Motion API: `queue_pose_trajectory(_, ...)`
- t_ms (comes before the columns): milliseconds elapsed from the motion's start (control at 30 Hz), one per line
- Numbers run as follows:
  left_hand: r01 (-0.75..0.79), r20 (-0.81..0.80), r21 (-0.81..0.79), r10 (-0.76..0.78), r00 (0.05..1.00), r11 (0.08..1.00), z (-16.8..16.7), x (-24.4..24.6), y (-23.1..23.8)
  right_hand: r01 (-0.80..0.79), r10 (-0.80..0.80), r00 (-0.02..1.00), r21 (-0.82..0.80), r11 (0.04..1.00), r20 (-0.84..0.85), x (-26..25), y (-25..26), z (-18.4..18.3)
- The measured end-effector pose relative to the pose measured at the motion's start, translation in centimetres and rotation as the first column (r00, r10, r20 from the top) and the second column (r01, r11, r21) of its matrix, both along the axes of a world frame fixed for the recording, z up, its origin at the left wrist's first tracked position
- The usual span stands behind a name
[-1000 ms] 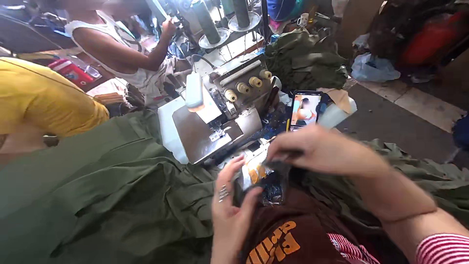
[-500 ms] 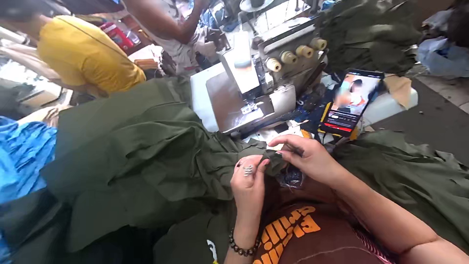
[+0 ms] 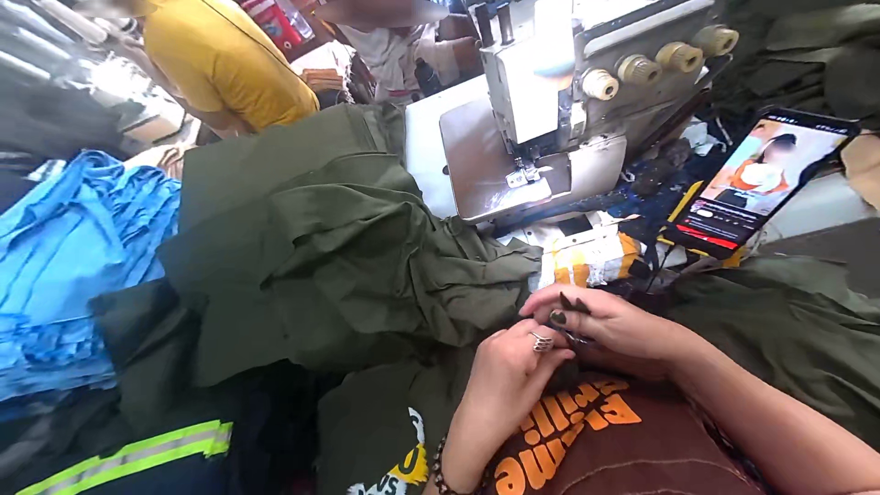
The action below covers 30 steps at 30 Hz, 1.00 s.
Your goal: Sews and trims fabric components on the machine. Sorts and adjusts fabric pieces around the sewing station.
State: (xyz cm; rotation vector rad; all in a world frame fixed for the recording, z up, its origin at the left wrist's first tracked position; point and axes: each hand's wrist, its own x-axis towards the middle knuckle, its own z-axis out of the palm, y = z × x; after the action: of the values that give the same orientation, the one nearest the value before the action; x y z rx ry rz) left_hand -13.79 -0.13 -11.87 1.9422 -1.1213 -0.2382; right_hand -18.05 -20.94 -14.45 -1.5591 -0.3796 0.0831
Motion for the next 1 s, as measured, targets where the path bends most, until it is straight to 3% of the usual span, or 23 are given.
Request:
queue_pose_trajectory(133, -0.11, 0.029, -0.007, 0.11, 0.993, 0.994, 1.2, 1.1, 2.0, -0.138, 0.145, 0.986, 0.094, 0.986, -0.078, 0.4, 0.4, -0.7)
queue_pose_trajectory(233, -0.102, 0.006, 0.0, 0.102, 0.995, 0.995, 1.4, 1.3, 2.7, -0.185, 0.194, 0.975, 0.084, 0.979, -0.108, 0.2, 0.5, -0.9)
queue_pose_trajectory(400, -0.092, -0.036, -0.068, 0.09, 0.995, 0.993, 1.1, 0.9, 2.4, -0.215, 0.219, 0.971, -0.056, 0.975, 0.095, 0.5, 1.1, -1.2)
queue_pose_trajectory(600, -0.016, -0.213, -0.213, -0.03, 0.977, 0.977, 1.0, 1.6, 2.4, -0.174, 0.168, 0.953, 0.001, 0.985, 0.252, 1.0, 1.0, -0.6)
queue_pose_trajectory(800, -0.11, -0.388, -0.363, -0.043, 0.921, 0.925, 0.7, 2.2, 1.1, -0.14, 0.17, 0.983, 0.31, 0.94, -0.07, 0.5, 0.4, 0.4)
queue_pose_trajectory(900, -0.081, -0.326, -0.367, -0.046, 0.944, 0.927, -0.2, 3.0, 1.4, -0.06, 0.109, 0.985, 0.319, 0.946, -0.136, 0.7, -0.1, 0.1)
queue_pose_trajectory(1000, -0.027, -0.037, -0.151, 0.022, 0.999, 0.988, -1.2, 3.5, 2.1, 0.02, 0.031, 0.988, 0.318, 0.948, -0.153, 0.8, -0.9, -0.1)
